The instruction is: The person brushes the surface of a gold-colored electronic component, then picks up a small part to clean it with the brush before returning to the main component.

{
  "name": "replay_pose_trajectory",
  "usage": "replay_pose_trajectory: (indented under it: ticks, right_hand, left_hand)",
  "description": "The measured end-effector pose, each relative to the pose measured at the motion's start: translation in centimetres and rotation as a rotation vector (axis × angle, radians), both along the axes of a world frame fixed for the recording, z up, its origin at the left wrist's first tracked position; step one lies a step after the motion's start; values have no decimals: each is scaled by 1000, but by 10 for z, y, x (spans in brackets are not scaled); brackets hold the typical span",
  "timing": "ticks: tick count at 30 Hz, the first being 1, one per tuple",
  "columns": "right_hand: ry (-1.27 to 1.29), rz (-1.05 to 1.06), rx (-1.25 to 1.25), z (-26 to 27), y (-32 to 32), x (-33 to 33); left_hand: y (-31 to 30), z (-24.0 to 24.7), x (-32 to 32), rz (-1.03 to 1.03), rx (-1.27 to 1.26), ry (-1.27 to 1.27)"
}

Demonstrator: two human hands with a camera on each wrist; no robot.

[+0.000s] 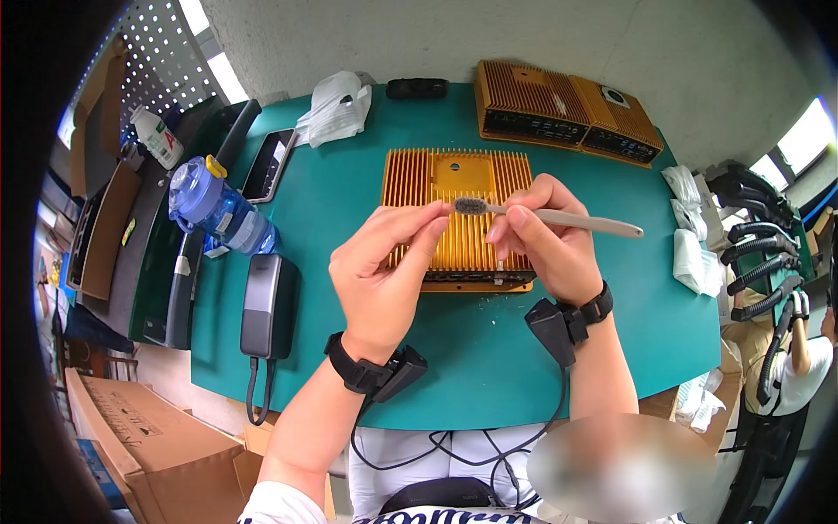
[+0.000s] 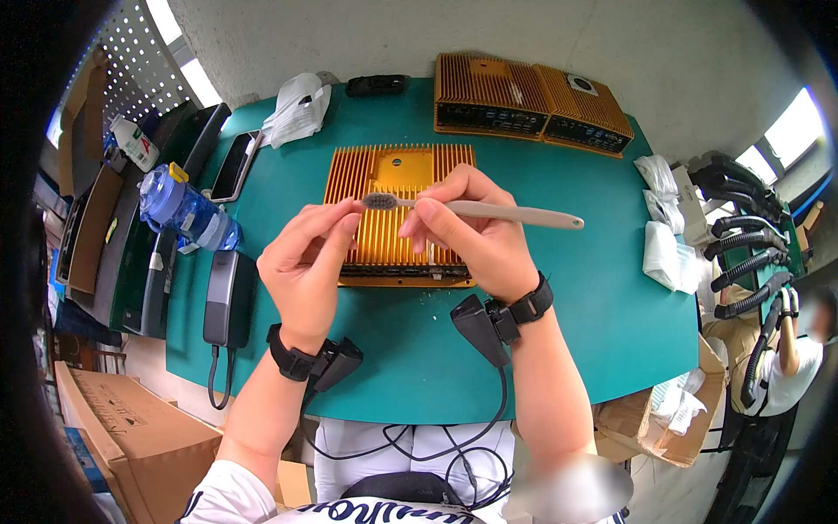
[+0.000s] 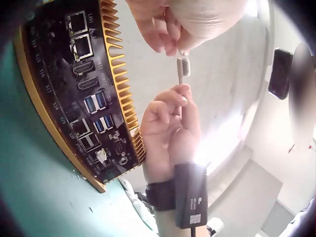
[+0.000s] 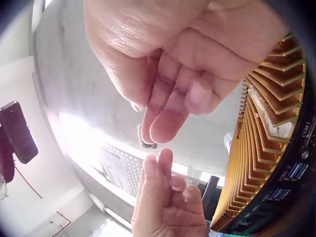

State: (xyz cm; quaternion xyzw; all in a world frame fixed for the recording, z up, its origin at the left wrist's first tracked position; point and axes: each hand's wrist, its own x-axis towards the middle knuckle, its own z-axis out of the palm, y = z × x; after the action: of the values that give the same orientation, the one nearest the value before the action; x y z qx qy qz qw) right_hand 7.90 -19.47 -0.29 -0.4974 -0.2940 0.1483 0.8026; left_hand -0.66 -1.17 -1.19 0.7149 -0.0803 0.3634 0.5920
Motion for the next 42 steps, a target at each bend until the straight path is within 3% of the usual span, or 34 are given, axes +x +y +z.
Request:
replay_pose_trajectory:
  ticks: [6, 19, 25, 36, 42]
  right_hand:
    - [-87, 11, -49, 1, 0, -1]
    - [-92, 35, -83, 1, 0, -2]
    - [-82, 42, -107, 5, -2, -2]
    - [50, 86, -17, 2, -2, 2]
    - [39, 79, -58, 1, -4, 3]
  left_hand:
    - [-4, 5, 0, 86, 76, -42]
    - [0, 3, 0, 42, 104, -72]
    - [-2, 11, -3, 74, 151, 56]
    - [-4, 11, -3, -254, -110, 173]
    - [-2, 16, -4, -357, -132, 242]
